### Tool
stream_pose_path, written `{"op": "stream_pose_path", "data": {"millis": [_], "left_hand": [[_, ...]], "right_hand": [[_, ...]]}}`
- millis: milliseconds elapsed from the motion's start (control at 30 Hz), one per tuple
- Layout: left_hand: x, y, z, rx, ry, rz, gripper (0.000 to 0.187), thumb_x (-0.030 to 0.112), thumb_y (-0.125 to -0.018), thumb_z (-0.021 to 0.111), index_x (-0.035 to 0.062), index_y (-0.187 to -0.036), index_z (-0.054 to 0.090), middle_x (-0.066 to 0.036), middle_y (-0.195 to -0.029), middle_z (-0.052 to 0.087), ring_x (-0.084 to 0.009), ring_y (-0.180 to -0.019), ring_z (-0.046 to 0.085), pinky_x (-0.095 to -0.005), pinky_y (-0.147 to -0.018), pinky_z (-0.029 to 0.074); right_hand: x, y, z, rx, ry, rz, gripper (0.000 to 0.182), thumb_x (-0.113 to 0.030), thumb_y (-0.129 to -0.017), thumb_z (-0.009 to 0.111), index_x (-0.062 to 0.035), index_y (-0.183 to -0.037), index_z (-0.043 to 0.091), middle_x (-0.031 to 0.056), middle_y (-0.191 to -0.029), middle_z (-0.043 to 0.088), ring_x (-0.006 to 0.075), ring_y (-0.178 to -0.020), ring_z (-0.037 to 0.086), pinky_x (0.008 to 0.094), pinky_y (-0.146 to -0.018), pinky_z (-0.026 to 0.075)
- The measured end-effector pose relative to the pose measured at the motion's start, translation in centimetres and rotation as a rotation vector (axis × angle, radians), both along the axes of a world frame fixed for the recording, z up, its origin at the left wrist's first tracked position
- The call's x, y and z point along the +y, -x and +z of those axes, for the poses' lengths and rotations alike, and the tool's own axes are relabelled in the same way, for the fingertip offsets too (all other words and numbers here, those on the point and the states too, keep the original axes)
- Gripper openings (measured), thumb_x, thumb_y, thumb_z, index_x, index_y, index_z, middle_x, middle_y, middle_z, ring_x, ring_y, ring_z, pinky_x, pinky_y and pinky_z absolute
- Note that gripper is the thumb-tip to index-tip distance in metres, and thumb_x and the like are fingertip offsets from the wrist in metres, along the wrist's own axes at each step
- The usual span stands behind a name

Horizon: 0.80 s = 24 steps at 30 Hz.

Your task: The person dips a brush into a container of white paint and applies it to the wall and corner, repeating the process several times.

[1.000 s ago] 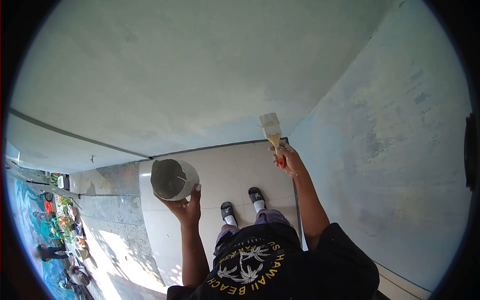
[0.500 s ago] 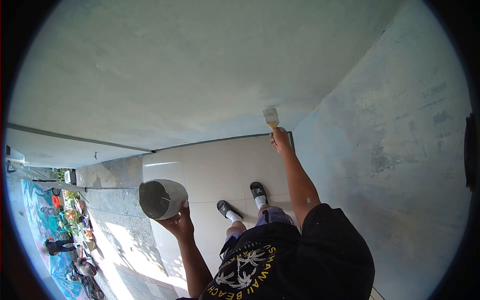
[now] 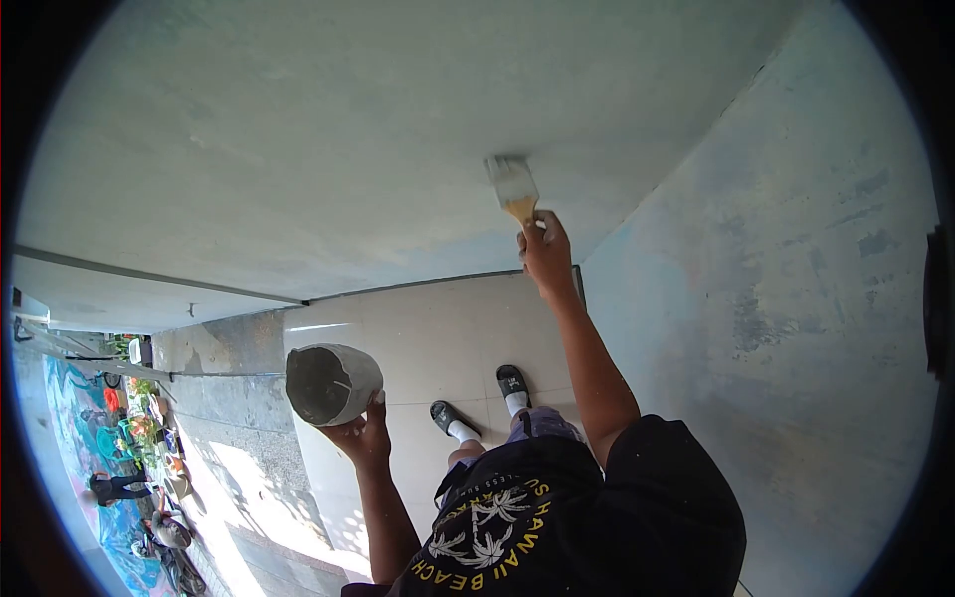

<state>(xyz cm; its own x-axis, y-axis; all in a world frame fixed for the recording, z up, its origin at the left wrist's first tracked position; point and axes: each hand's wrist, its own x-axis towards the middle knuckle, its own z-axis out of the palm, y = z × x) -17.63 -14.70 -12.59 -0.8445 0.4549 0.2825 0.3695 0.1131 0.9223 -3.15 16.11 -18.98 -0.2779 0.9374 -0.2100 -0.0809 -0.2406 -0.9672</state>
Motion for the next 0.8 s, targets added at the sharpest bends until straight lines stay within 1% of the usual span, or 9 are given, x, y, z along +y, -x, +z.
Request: {"op": "stream_pose_path", "data": {"millis": [133,200,300,433,500,533,600,700,800], "left_hand": [[0.8,-0.2,-0.2,-0.012,-0.029,0.002,0.091,0.003,-0.077,0.072,0.0076,-0.144,0.011,-0.021,-0.136,0.037,-0.0302,-0.118,0.049,-0.0386,-0.092,0.049],[0.9,-0.6,0.1,-0.094,0.002,-0.010,0.092,0.002,-0.077,0.072,0.0077,-0.145,0.010,-0.021,-0.136,0.037,-0.0298,-0.118,0.049,-0.0391,-0.093,0.049],[0.5,-0.9,-0.4,-0.141,0.069,0.005,0.092,0.000,-0.077,0.071,0.0085,-0.145,0.009,-0.021,-0.137,0.037,-0.0294,-0.119,0.049,-0.0385,-0.091,0.050],[-0.7,0.0,-1.4,-0.032,0.066,-0.046,0.093,0.001,-0.077,0.071,0.0093,-0.145,0.009,-0.021,-0.138,0.036,-0.0291,-0.120,0.048,-0.0373,-0.088,0.052],[-1.5,0.0,-1.4,-0.029,0.084,-0.017,0.093,0.001,-0.077,0.071,0.0092,-0.145,0.009,-0.021,-0.138,0.036,-0.0292,-0.120,0.048,-0.0364,-0.086,0.053],[-1.9,0.0,-1.3,-0.028,0.085,-0.014,0.093,0.001,-0.077,0.071,0.0092,-0.145,0.009,-0.021,-0.138,0.036,-0.0292,-0.120,0.048,-0.0364,-0.086,0.053],[-2.3,0.0,-1.1,-0.107,0.110,0.051,0.092,0.001,-0.077,0.071,0.0089,-0.145,0.008,-0.021,-0.138,0.035,-0.0293,-0.121,0.047,-0.0370,-0.087,0.053],[-2.6,0.5,-1.8,-0.056,0.032,0.036,0.092,0.000,-0.078,0.070,0.0091,-0.145,0.008,-0.021,-0.138,0.035,-0.0296,-0.120,0.048,-0.0369,-0.087,0.053],[-2.5,0.6,-1.9,-0.074,0.074,0.035,0.092,0.000,-0.078,0.070,0.0095,-0.145,0.008,-0.020,-0.139,0.034,-0.0294,-0.119,0.048,-0.0356,-0.086,0.053]], "right_hand": [[0.5,0.2,8.6,0.195,-0.200,-0.050,0.012,-0.014,-0.096,0.045,-0.0030,-0.100,0.048,0.0001,-0.062,0.050,0.0038,-0.049,0.043,0.0211,-0.041,0.033],[1.1,0.5,8.3,0.183,-0.149,-0.042,0.012,-0.015,-0.097,0.045,-0.0033,-0.101,0.047,0.0002,-0.062,0.049,0.0036,-0.050,0.043,0.0214,-0.041,0.033],[2.0,1.9,-0.9,0.172,-0.160,-0.049,0.013,-0.016,-0.097,0.046,-0.0032,-0.100,0.047,0.0005,-0.062,0.049,0.0044,-0.050,0.043,0.0223,-0.041,0.034],[1.8,2.1,-16.8,-0.095,0.001,-0.067,0.018,-0.020,-0.096,0.048,-0.0023,-0.097,0.051,0.0026,-0.063,0.051,0.0093,-0.047,0.046,0.0283,-0.041,0.039],[1.1,1.3,-21.4,-0.143,0.298,-0.073,0.020,-0.025,-0.096,0.048,-0.0049,-0.096,0.049,0.0010,-0.063,0.049,0.0085,-0.044,0.044,0.0261,-0.037,0.034],[0.9,0.6,-24.0,-0.143,0.298,-0.070,0.020,-0.025,-0.096,0.048,-0.0049,-0.096,0.049,0.0010,-0.063,0.049,0.0085,-0.044,0.044,0.0261,-0.037,0.034],[1.0,-0.4,-27.7,-0.281,0.579,-0.114,0.020,-0.023,-0.096,0.048,-0.0032,-0.097,0.050,0.0027,-0.064,0.050,0.0103,-0.045,0.045,0.0277,-0.037,0.034],[1.4,-0.7,-24.9,-0.308,0.509,-0.009,0.020,-0.022,-0.096,0.046,-0.0026,-0.097,0.049,0.0032,-0.064,0.050,0.0100,-0.045,0.044,0.0276,-0.037,0.033],[2.3,0.2,-14.3,-0.176,0.324,0.021,0.020,-0.020,-0.096,0.047,0.0001,-0.095,0.050,0.0041,-0.063,0.051,0.0106,-0.046,0.045,0.0283,-0.038,0.035]]}}
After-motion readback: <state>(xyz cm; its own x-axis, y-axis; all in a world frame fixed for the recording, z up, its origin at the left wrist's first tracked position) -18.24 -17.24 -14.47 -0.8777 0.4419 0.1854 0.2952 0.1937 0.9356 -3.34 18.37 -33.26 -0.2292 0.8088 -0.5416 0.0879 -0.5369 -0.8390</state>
